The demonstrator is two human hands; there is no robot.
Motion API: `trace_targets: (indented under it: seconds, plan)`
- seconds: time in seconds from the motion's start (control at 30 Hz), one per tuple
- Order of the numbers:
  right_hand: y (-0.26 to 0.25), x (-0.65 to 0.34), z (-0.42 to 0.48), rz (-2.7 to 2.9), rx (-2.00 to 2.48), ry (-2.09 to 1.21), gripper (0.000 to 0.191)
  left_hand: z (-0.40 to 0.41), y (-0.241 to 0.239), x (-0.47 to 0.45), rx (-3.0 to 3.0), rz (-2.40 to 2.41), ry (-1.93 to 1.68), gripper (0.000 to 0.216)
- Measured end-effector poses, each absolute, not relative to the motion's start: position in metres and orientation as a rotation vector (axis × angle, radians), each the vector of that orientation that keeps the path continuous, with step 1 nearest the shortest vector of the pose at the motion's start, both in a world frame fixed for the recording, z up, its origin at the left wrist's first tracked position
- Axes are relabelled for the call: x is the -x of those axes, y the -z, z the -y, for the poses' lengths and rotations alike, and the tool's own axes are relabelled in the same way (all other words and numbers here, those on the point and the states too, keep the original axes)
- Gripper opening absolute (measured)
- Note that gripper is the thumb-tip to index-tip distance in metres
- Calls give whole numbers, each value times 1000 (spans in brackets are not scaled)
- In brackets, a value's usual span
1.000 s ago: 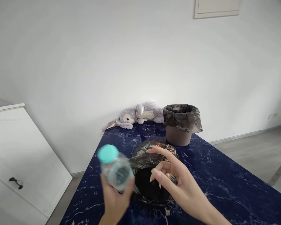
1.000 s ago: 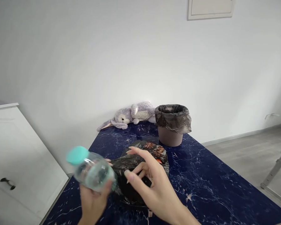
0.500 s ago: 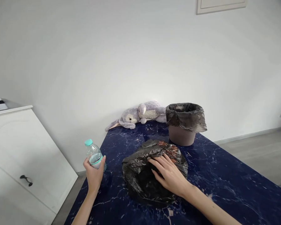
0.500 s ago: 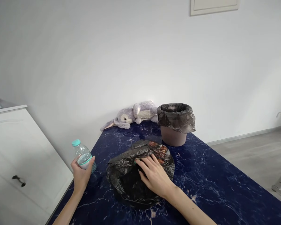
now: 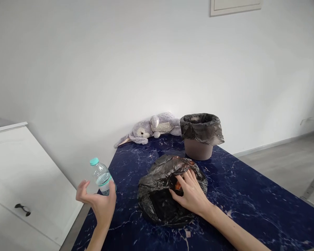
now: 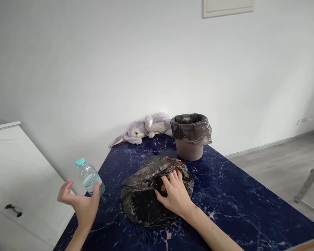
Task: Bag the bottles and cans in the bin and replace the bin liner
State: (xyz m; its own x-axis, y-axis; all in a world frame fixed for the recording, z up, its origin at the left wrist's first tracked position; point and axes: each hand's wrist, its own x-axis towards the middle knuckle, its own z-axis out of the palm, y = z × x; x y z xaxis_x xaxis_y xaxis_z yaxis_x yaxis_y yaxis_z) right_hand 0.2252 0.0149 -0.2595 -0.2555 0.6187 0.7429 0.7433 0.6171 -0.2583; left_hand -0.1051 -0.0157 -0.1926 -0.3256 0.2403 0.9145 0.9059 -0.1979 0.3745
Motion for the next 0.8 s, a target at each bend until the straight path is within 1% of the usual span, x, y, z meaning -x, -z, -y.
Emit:
trace_targets:
  seconds: [0.07,0.1,0.13,0.17,0.2,0.23,0.3,0.37,0.43,0.47,0.57,0.67,0.7,0.8]
  plan:
    - [266,-226,-16,1942,1114,177,48,32,183,77,1457,1240,1465,66]
    - [270,-226,-18,1933,1132,168,46,40,179,61,1544,1159,1459,59]
    - [274,-227,-19,1929,1145,152,45,48,175,43,1678,1107,1450,47]
    - [277,-228,-20,1932,1148,131,46,56,173,25,1905,1096,1353,36]
    - [281,-229,-21,1939,1139,107,46,61,172,7,2182,973,1215,35]
    - [283,-230,-22,1947,1119,82,48,64,171,-8,2424,837,1047,36]
    - [287,-231,-24,1955,1067,39,52,62,174,-30,2674,734,757,40]
    - [288,-230,-25,1939,1057,-2,58,51,183,-37,2699,882,650,42]
    - [287,-228,-26,1913,1113,-71,64,37,197,-32,2614,1135,701,43]
    - [286,-227,-26,1898,1152,-115,64,30,204,-27,2564,1248,748,44]
    - [283,-226,-24,1875,1239,-241,68,18,224,-11,2478,1473,858,57]
    - [280,-226,-21,1907,1235,-352,82,20,231,-5,2540,1495,898,69]
    - [278,-226,-20,1924,1211,-399,84,22,230,-6,2568,1474,901,74]
    - [266,-225,-15,1927,1079,-565,81,27,228,-9,2632,1409,865,86]
